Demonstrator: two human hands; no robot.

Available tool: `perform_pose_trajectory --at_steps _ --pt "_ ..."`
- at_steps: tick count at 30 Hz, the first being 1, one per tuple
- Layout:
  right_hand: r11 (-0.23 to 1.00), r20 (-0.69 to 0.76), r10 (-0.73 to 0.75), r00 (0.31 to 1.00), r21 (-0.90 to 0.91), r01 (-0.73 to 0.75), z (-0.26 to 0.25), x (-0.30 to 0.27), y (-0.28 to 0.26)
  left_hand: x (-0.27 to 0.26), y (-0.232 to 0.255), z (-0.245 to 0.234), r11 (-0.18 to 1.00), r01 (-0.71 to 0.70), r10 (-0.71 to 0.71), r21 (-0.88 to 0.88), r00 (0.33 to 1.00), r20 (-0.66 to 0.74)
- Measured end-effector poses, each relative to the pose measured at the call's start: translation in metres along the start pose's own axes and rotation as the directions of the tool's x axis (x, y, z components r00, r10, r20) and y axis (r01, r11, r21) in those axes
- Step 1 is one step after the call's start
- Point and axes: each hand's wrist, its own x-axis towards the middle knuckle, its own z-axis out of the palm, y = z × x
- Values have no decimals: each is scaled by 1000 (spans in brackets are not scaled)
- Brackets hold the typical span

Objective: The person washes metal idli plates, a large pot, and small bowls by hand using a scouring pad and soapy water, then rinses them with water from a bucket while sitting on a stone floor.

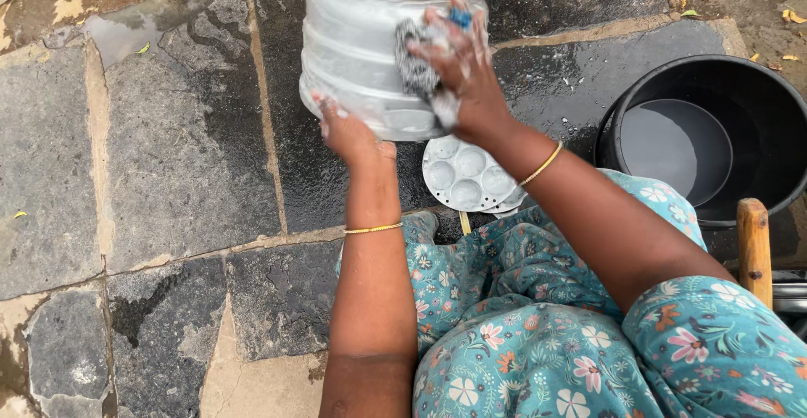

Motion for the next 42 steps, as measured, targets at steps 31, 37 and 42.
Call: perform_pose_trajectory --at_steps 31,37,42 --pt "-6 411 599 687 861 -509 -158 16 28 -12 -263 25 -278 -947 -433 161 273 859" --pt "-162 477 739 476 812 -561 -149 8 28 93 -261 -1 -444 -601 -258 664 796 548" --pt "-233 495 731 469 827 -511 -141 9 11 161 -241 -41 -716 -520 -409 466 853 323"
